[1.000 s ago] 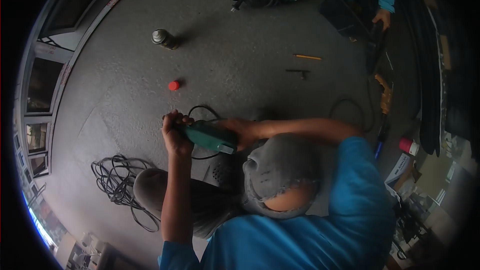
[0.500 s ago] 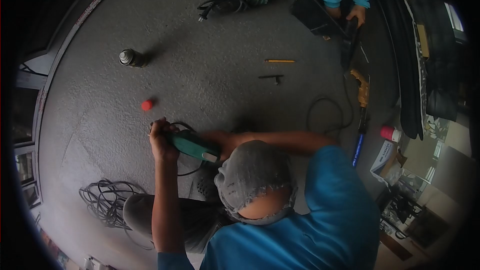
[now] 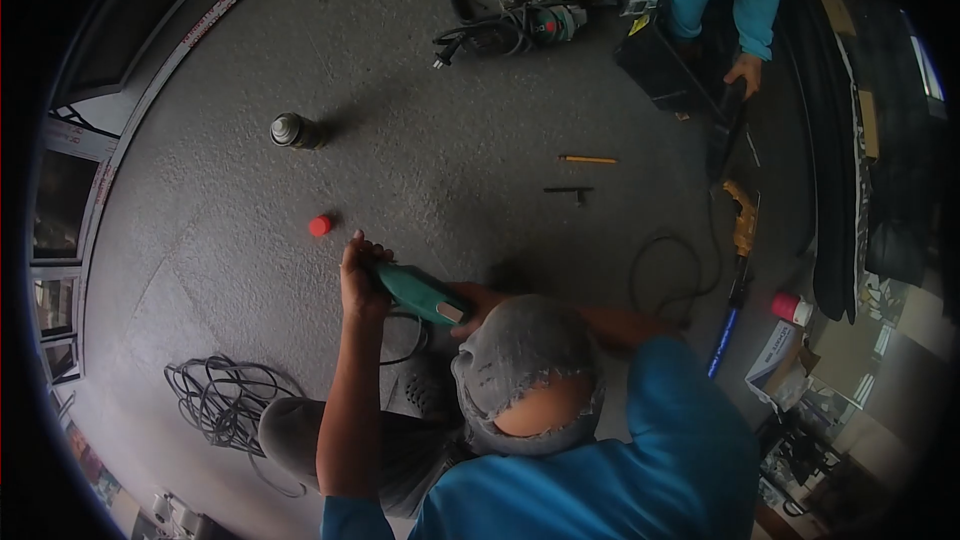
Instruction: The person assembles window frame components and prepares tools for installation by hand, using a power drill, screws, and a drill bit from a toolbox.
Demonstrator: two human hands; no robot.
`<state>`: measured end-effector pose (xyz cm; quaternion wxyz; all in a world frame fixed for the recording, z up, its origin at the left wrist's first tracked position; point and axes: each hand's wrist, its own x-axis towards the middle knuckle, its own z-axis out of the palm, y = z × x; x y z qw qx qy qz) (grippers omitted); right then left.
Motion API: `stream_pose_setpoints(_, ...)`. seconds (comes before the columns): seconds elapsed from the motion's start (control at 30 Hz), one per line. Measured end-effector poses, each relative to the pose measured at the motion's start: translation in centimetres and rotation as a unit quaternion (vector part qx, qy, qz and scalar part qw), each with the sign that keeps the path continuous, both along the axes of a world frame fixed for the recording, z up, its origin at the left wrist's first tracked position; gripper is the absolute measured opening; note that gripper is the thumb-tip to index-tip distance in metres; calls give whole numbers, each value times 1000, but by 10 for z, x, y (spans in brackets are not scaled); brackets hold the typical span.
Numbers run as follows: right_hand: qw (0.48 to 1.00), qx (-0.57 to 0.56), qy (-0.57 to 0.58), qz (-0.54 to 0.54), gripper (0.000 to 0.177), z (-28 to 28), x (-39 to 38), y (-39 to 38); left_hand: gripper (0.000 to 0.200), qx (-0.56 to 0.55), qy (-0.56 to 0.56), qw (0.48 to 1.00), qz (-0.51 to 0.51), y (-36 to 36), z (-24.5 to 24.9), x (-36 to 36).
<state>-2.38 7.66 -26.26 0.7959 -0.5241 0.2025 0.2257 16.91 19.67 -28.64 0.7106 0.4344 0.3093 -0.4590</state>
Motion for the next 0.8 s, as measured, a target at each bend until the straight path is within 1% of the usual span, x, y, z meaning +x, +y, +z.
stream_pose_setpoints(0.03,999,24,23,16,71,-1,2,-4,26,-3,-28,1000,12,2,-7,3)
stream_pose_setpoints(0.07,999,21,19,16,71,-1,4,-9,26,-7,-32,999,12,6,-13,8)
stream_pose_setpoints(0.13,998,45,19,31,70,7,8,-21,42,-37,-97,994,17,25,-35,19)
stream_pose_setpoints(0.17,999,41,15,32,70,13,9,-25,51,-231,-53,968,-82,73,-94,41)
stream_pose_setpoints(0.2,999,22,27,-4,70,21,8,-27,51,-234,-56,967,-83,65,-76,36)
stream_pose_setpoints(0.23,998,4,39,-40,70,26,7,-29,52,-86,-63,988,-109,50,-42,26)
stream_pose_setpoints(0.27,999,3,36,-39,70,18,7,-32,54,65,-69,987,-131,42,-21,21)
stream_pose_setpoints(0.3,999,-8,37,-4,69,3,5,-35,58,29,-33,990,-134,45,-21,23)
stream_pose_setpoints(0.33,999,-17,39,33,68,-3,6,-36,58,34,-34,991,-128,45,-17,24)
stream_pose_setpoints(0.37,998,-9,36,44,68,-6,5,-34,56,-18,-22,994,-105,47,-14,24)
stream_pose_setpoints(0.4,998,36,40,-23,67,-6,7,-34,55,-70,-13,994,-80,49,-10,27)
stream_pose_setpoints(0.43,992,80,46,-91,66,-4,8,-35,55,-62,-18,995,-70,51,-11,28)
stream_pose_setpoints(0.5,993,81,51,-65,66,0,13,-45,52,-99,-13,994,-49,49,-17,29)
stream_pose_setpoints(0.53,994,74,60,-52,66,3,14,-48,52,-94,-18,994,-44,48,-21,30)
stream_pose_setpoints(0.57,994,79,57,-47,66,7,14,-50,53,-124,-18,991,-41,47,-24,31)
stream_pose_setpoints(0.6,995,59,48,-60,66,12,15,-52,53,-154,-18,987,-39,45,-25,33)
stream_pose_setpoints(0.63,996,38,40,-74,65,14,15,-53,51,-148,-30,987,-53,42,-25,34)
stream_pose_setpoints(0.67,996,40,38,-71,65,13,13,-52,51,-146,-32,987,-51,39,-25,33)
stream_pose_setpoints(0.73,993,46,23,-109,65,11,7,-50,49,-84,-78,988,-99,32,-28,32)
stream_pose_setpoints(0.77,993,46,21,-108,65,9,5,-50,48,-92,-99,980,-146,34,-41,35)
stream_pose_setpoints(0.8,995,16,1,-101,65,7,4,-52,48,-93,-101,980,-146,29,-41,34)
